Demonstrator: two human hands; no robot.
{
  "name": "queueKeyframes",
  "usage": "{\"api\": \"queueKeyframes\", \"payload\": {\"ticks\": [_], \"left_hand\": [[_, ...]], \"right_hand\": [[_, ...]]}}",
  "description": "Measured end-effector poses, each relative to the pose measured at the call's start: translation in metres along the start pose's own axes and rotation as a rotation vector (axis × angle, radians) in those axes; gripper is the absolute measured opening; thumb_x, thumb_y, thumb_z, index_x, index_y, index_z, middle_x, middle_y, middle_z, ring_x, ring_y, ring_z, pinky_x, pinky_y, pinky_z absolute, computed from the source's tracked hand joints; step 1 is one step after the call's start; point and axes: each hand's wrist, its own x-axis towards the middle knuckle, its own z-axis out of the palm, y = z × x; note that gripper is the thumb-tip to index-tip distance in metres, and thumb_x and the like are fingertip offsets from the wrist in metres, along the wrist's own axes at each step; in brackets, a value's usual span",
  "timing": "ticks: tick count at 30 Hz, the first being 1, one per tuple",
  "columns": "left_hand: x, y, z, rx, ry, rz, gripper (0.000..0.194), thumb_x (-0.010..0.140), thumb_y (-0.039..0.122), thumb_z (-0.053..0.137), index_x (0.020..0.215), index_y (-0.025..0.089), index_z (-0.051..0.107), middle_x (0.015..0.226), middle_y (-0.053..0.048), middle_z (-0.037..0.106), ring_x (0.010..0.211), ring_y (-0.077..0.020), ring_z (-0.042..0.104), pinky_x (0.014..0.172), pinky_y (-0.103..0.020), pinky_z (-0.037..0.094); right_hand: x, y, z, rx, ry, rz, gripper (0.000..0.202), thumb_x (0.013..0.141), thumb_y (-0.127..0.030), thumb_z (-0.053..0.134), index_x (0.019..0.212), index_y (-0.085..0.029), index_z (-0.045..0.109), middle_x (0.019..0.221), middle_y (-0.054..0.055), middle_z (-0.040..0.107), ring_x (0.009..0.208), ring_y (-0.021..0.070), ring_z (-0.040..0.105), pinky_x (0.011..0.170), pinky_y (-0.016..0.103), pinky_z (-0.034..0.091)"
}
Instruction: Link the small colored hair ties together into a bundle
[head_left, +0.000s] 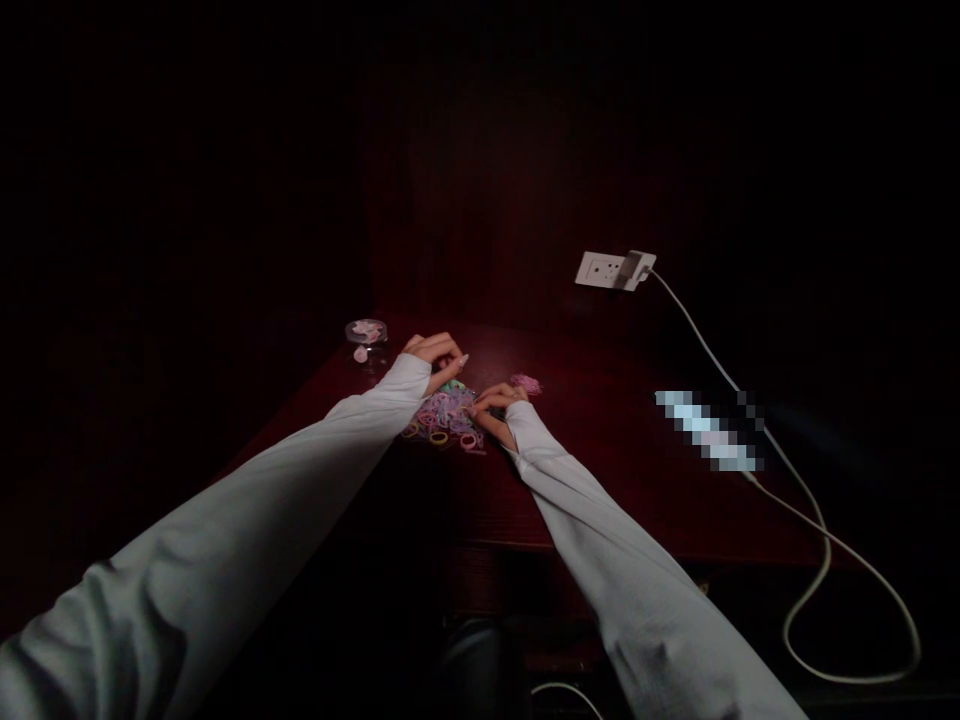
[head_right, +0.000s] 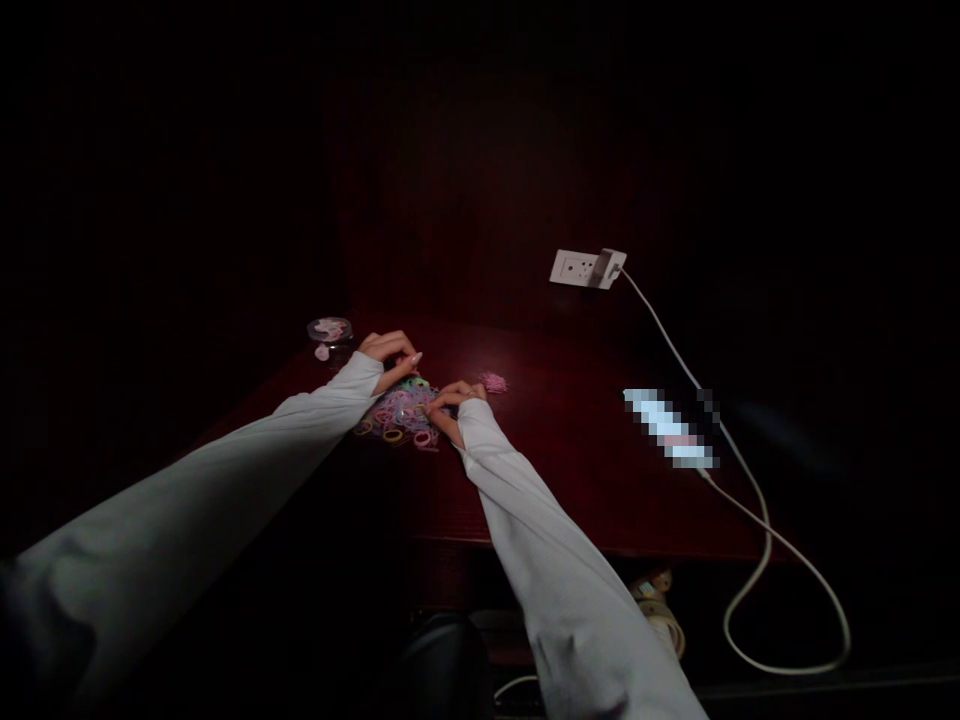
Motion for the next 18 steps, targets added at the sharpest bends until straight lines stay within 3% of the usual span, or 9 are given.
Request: {"api": "queueKeyframes", "payload": {"ticks": [9, 18], "left_hand": [[-0.007, 0.017, 0.002, 0.001, -0.198, 0.169, 0.031, 0.104, 0.043, 0.052, 0.092, 0.022, 0.071, 0.096, -0.002, 0.075, 0.093, -0.0184, 0.065, 0.090, -0.035, 0.037], [-0.006, 0.016, -0.002, 0.045, -0.220, 0.173, 0.037, 0.107, 0.043, 0.046, 0.092, 0.021, 0.071, 0.096, -0.003, 0.075, 0.094, -0.0179, 0.064, 0.090, -0.034, 0.037]], "right_hand": [[-0.003, -0.002, -0.009, 0.012, -0.030, -0.037, 0.012, 0.090, -0.038, 0.075, 0.088, -0.029, 0.084, 0.106, 0.004, 0.074, 0.109, 0.0248, 0.058, 0.104, 0.045, 0.035], [0.001, 0.005, 0.000, -0.008, 0.031, -0.005, 0.009, 0.088, -0.031, 0.075, 0.083, -0.028, 0.082, 0.103, 0.004, 0.073, 0.106, 0.0246, 0.059, 0.105, 0.046, 0.034]]}}
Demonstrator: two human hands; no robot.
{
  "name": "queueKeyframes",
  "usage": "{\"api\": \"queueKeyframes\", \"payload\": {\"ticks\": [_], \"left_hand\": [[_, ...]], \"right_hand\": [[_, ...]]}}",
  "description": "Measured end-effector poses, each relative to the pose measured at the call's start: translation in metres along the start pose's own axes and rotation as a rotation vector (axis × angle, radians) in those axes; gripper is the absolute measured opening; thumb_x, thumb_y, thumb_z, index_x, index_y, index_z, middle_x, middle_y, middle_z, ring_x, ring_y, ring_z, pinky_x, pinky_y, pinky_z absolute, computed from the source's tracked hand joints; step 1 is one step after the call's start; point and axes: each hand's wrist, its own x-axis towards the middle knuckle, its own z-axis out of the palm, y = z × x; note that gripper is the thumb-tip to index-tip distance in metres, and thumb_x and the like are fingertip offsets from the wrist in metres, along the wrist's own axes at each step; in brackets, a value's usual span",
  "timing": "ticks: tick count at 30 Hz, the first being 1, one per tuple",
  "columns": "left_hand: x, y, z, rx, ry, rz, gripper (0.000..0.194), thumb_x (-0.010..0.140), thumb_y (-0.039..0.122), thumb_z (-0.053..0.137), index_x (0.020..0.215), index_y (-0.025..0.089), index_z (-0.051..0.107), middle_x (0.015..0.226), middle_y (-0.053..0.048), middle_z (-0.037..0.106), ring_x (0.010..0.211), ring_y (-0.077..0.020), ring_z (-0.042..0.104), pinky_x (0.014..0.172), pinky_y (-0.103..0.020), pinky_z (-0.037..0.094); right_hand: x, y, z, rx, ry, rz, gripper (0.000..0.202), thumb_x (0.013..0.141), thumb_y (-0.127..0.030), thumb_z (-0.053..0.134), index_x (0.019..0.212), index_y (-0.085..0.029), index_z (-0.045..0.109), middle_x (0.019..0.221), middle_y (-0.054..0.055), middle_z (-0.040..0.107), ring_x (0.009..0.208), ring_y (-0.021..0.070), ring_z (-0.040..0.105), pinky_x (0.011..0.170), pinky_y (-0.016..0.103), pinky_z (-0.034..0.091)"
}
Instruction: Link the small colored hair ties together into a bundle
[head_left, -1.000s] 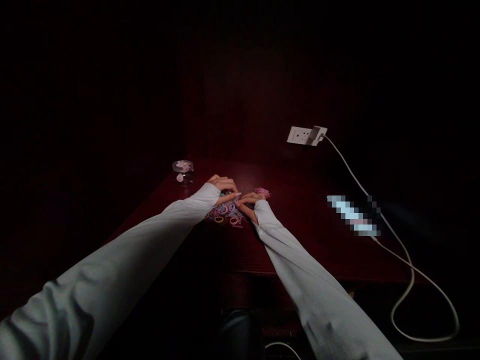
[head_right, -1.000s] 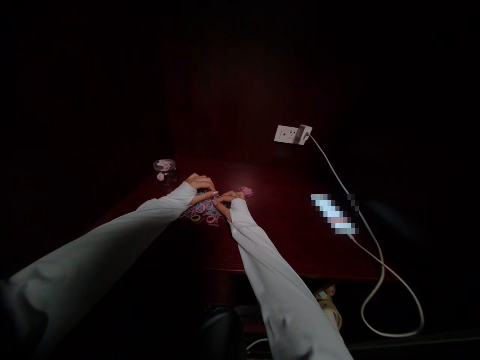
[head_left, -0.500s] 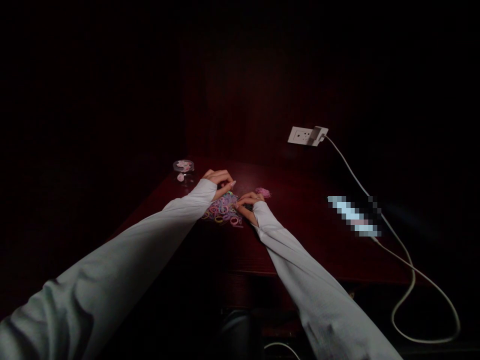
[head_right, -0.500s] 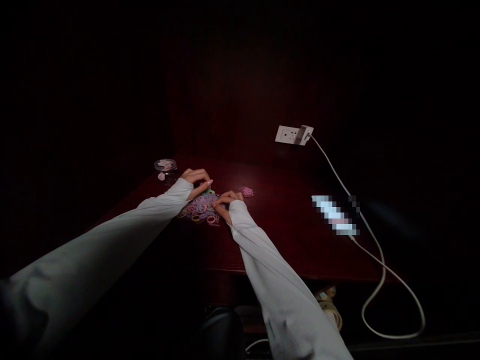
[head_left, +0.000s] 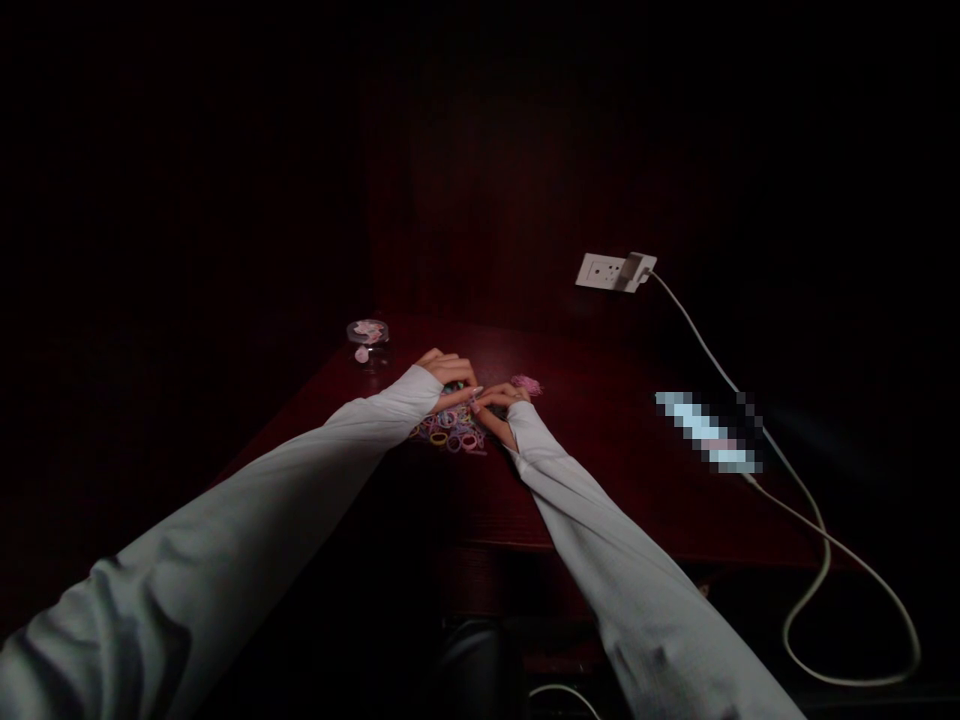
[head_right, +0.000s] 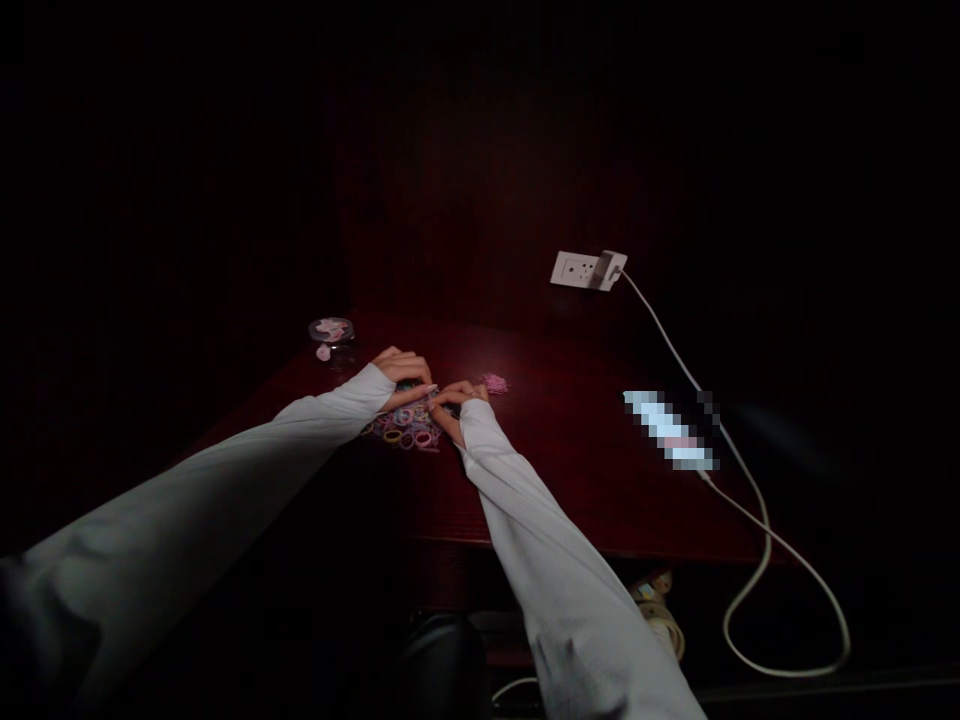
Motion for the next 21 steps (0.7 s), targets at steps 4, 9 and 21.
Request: {"api": "queueKeyframes", "payload": {"ticks": [4, 9, 21], "left_hand": [[-0.001, 0.000, 0.000, -0.003, 0.005, 0.007, 0.034, 0.107, 0.042, 0.048, 0.094, 0.020, 0.070, 0.096, -0.003, 0.074, 0.094, -0.0181, 0.064, 0.089, -0.034, 0.036], [0.001, -0.007, 0.008, 0.033, 0.030, -0.038, 0.035, 0.107, 0.042, 0.049, 0.089, 0.020, 0.070, 0.089, -0.002, 0.071, 0.088, -0.0183, 0.061, 0.087, -0.034, 0.035], [0.000, -0.012, 0.015, 0.020, 0.108, -0.034, 0.049, 0.109, 0.050, 0.039, 0.085, 0.019, 0.068, 0.086, -0.002, 0.071, 0.084, -0.0175, 0.060, 0.084, -0.033, 0.035]], "right_hand": [[0.000, 0.001, -0.002, 0.000, -0.013, 0.004, 0.010, 0.089, -0.033, 0.075, 0.086, -0.028, 0.082, 0.102, 0.004, 0.073, 0.106, 0.0244, 0.060, 0.105, 0.046, 0.035], [0.002, 0.007, 0.006, 0.009, 0.045, -0.009, 0.008, 0.088, -0.031, 0.076, 0.083, -0.026, 0.081, 0.099, 0.003, 0.073, 0.103, 0.0232, 0.059, 0.105, 0.045, 0.034], [-0.004, -0.008, -0.013, 0.037, 0.020, -0.029, 0.031, 0.101, -0.045, 0.058, 0.090, -0.027, 0.081, 0.107, 0.006, 0.073, 0.107, 0.0242, 0.059, 0.105, 0.043, 0.036]]}}
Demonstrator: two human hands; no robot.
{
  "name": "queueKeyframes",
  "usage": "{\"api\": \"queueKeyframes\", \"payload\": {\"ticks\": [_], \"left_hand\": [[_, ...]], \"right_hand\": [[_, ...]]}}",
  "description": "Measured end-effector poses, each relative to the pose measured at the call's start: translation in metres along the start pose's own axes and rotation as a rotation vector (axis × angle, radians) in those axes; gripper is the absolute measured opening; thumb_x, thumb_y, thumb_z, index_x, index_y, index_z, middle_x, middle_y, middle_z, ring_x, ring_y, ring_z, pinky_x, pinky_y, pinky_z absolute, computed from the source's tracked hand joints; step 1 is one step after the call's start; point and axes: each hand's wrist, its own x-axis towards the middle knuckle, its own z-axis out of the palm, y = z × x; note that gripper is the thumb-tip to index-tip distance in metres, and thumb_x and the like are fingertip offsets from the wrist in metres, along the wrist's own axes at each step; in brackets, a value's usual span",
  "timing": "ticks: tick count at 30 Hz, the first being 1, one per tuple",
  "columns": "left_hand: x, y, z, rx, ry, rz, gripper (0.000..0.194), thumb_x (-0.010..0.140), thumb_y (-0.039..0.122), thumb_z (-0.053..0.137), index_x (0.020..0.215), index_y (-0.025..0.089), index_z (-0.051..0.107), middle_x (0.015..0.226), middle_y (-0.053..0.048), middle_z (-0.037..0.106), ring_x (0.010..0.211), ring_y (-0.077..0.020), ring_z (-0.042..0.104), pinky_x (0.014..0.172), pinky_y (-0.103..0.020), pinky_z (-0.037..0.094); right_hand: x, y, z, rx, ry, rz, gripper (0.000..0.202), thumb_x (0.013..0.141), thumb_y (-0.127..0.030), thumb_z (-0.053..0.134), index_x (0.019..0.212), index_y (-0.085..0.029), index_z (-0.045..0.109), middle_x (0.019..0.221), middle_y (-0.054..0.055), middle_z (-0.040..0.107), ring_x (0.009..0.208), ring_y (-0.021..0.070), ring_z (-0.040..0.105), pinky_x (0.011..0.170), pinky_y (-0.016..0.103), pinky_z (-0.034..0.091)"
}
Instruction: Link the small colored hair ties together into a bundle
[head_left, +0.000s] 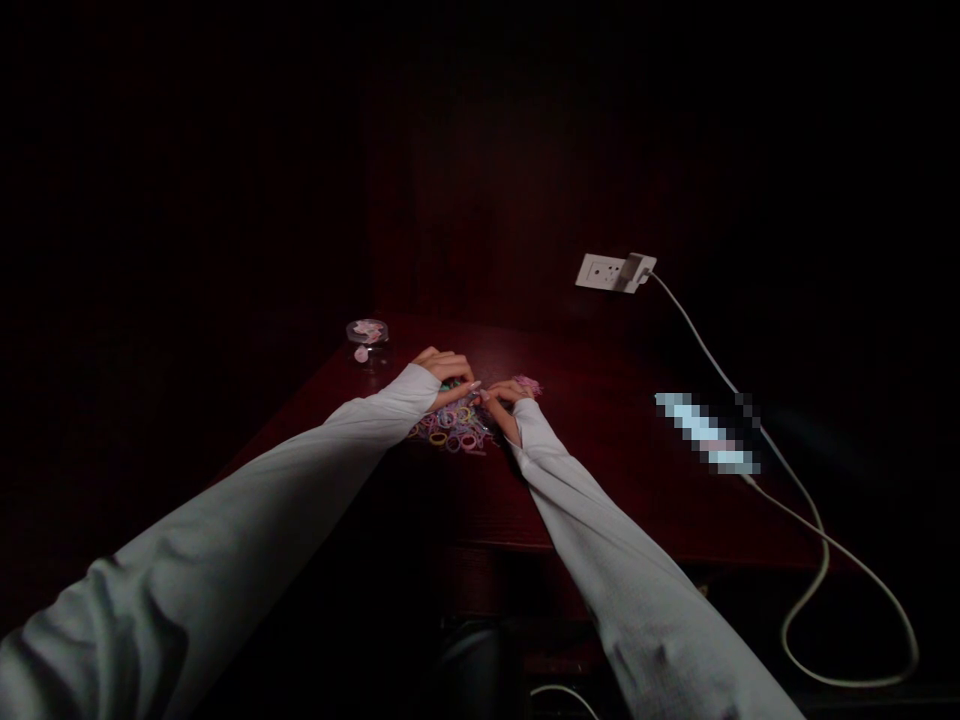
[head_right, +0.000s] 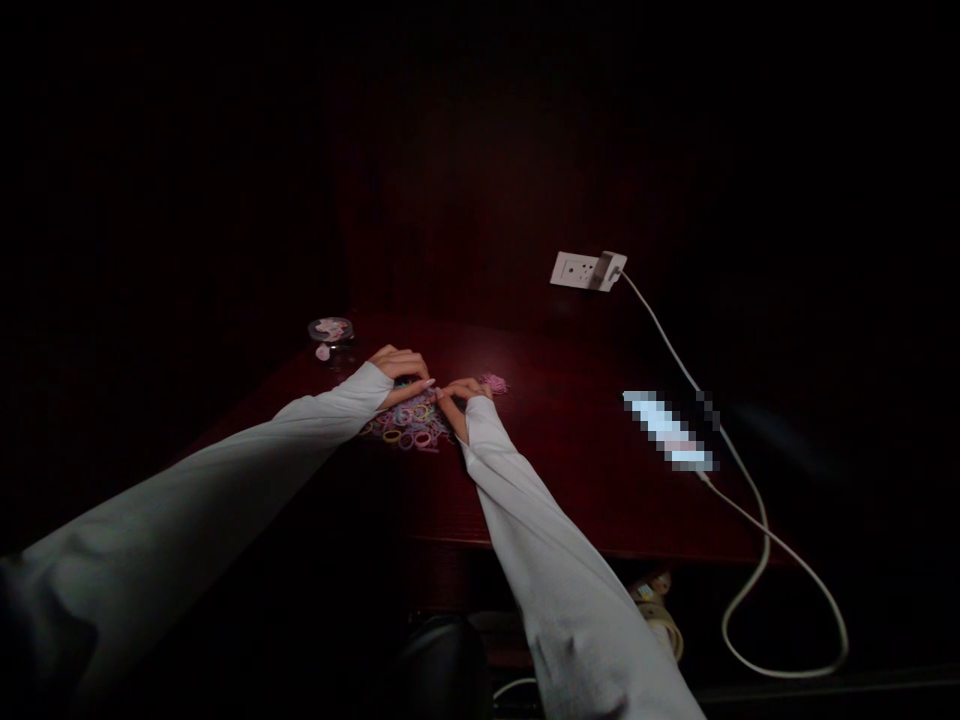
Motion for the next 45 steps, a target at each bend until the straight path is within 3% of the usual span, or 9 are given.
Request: {"api": "queueKeyframes", "payload": {"ticks": [12, 20, 31, 45], "left_hand": [[-0.001, -0.002, 0.002, 0.006, 0.030, 0.020, 0.052, 0.108, 0.051, 0.038, 0.080, 0.020, 0.068, 0.080, -0.001, 0.071, 0.080, -0.0166, 0.059, 0.081, -0.033, 0.034], [0.001, -0.003, -0.004, 0.039, -0.029, 0.023, 0.041, 0.106, 0.044, 0.047, 0.079, 0.020, 0.067, 0.079, -0.001, 0.070, 0.079, -0.0171, 0.059, 0.081, -0.034, 0.035], [0.003, -0.002, -0.005, 0.035, -0.037, 0.015, 0.033, 0.104, 0.038, 0.051, 0.080, 0.020, 0.065, 0.081, 0.000, 0.071, 0.080, -0.0160, 0.060, 0.083, -0.032, 0.037], [0.003, -0.001, -0.004, 0.000, -0.064, 0.000, 0.036, 0.105, 0.042, 0.048, 0.084, 0.020, 0.067, 0.082, -0.001, 0.071, 0.080, -0.0161, 0.060, 0.084, -0.033, 0.037]], "right_hand": [[0.000, 0.000, 0.001, -0.027, 0.059, -0.008, 0.035, 0.103, -0.045, 0.055, 0.088, -0.026, 0.080, 0.104, 0.007, 0.073, 0.107, 0.0243, 0.061, 0.108, 0.044, 0.035], [0.007, 0.011, 0.019, -0.033, 0.160, 0.044, 0.028, 0.097, -0.033, 0.063, 0.074, -0.024, 0.076, 0.096, 0.005, 0.071, 0.099, 0.0229, 0.059, 0.105, 0.043, 0.036], [0.009, 0.013, 0.021, -0.053, 0.144, 0.059, 0.031, 0.098, -0.034, 0.061, 0.072, -0.024, 0.075, 0.098, 0.006, 0.070, 0.103, 0.0242, 0.057, 0.105, 0.041, 0.035], [0.008, 0.012, 0.018, -0.030, 0.142, 0.049, 0.032, 0.098, -0.037, 0.060, 0.073, -0.025, 0.076, 0.099, 0.007, 0.070, 0.103, 0.0250, 0.057, 0.104, 0.042, 0.038]]}}
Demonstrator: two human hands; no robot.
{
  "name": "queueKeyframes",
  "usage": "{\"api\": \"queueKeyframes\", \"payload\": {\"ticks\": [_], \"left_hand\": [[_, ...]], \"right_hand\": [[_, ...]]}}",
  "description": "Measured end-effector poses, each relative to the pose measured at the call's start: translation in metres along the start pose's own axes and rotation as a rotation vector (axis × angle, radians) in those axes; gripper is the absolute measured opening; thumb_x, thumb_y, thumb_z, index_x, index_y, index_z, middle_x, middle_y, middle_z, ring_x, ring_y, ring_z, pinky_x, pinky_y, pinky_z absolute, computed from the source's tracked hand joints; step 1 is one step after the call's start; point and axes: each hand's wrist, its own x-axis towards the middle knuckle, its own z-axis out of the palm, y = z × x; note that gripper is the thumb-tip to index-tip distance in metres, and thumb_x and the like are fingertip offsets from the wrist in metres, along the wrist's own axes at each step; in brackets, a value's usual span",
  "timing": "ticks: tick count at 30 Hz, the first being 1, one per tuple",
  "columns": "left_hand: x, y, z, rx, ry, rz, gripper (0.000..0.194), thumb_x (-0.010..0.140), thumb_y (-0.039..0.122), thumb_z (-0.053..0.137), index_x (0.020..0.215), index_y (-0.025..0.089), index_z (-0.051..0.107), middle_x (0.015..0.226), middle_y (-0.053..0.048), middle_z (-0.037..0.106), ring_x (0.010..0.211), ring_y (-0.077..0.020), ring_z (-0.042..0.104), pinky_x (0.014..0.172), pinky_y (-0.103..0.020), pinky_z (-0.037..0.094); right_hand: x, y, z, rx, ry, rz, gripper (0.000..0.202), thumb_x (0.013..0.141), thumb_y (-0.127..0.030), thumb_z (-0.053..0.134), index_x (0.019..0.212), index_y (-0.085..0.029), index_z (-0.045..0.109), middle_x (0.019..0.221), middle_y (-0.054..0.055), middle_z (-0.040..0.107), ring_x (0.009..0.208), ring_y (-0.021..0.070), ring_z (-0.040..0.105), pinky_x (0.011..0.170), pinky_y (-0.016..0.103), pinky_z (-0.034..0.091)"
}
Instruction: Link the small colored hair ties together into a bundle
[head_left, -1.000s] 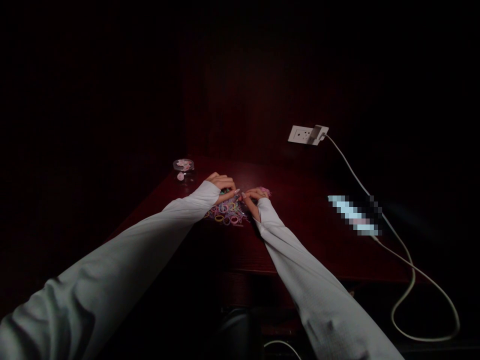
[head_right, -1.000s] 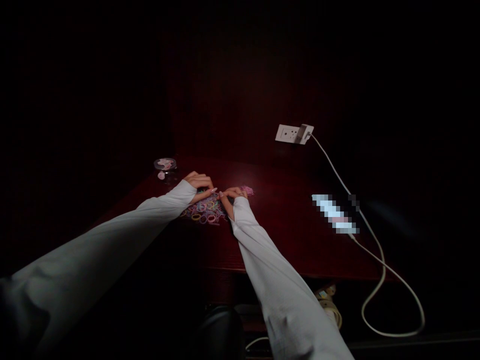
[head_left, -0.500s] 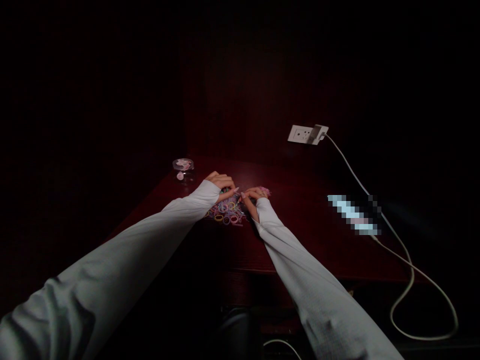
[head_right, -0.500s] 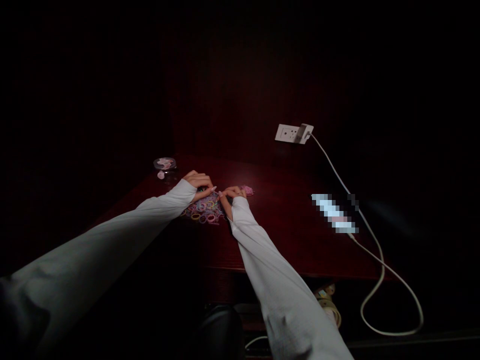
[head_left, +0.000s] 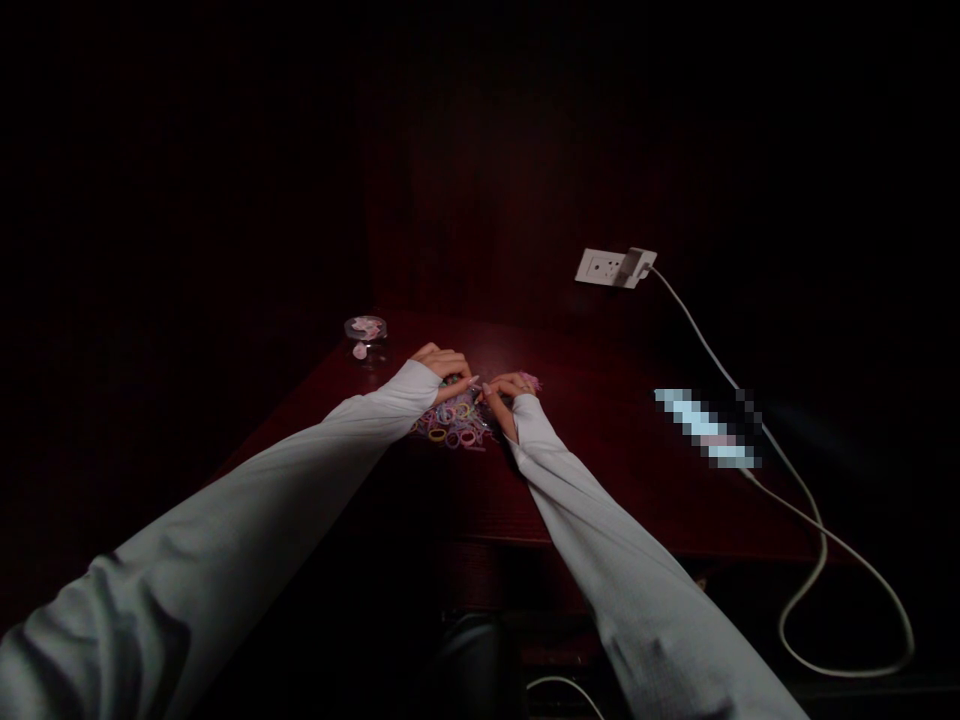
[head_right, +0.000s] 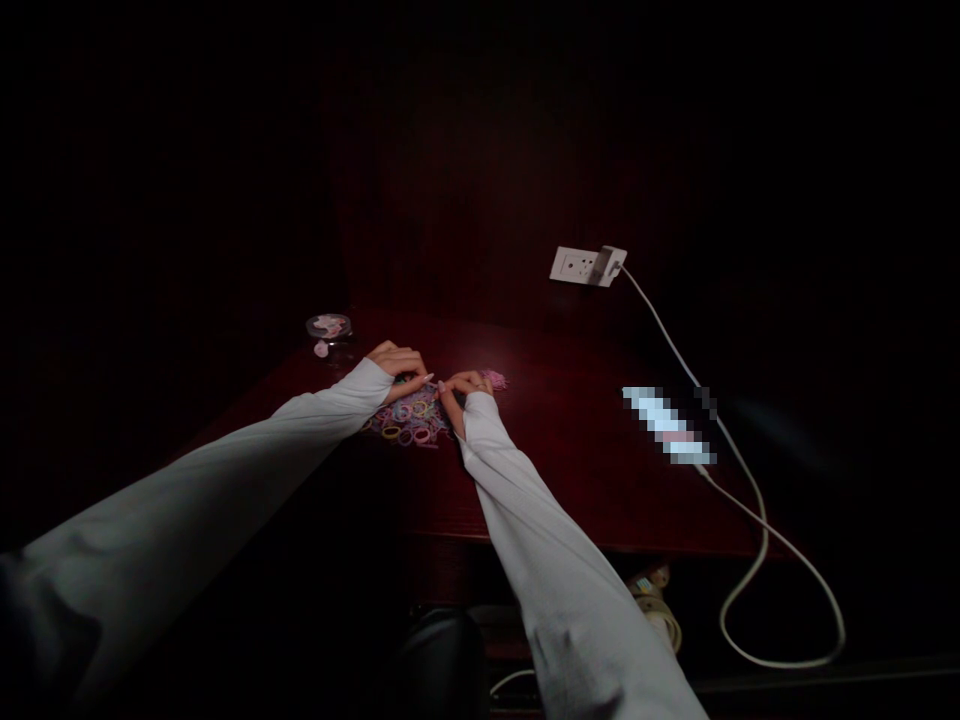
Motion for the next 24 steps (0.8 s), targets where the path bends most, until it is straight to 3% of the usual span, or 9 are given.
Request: {"api": "queueKeyframes", "payload": {"ticks": [10, 24], "left_hand": [[-0.001, -0.001, 0.007, 0.001, 0.018, -0.013, 0.032, 0.106, 0.038, 0.050, 0.086, 0.019, 0.066, 0.085, 0.000, 0.070, 0.080, -0.0154, 0.061, 0.086, -0.033, 0.036], [0.001, 0.002, -0.002, 0.011, -0.021, 0.012, 0.032, 0.105, 0.037, 0.050, 0.085, 0.020, 0.067, 0.083, 0.000, 0.070, 0.084, -0.0169, 0.062, 0.086, -0.034, 0.037]], "right_hand": [[-0.001, 0.001, 0.001, -0.005, 0.035, 0.006, 0.028, 0.096, -0.034, 0.064, 0.072, -0.025, 0.075, 0.097, 0.005, 0.069, 0.100, 0.0243, 0.057, 0.104, 0.042, 0.036], [-0.001, 0.003, 0.000, -0.031, -0.008, -0.024, 0.031, 0.099, -0.037, 0.059, 0.075, -0.025, 0.073, 0.093, 0.005, 0.068, 0.096, 0.0238, 0.057, 0.099, 0.040, 0.041]]}}
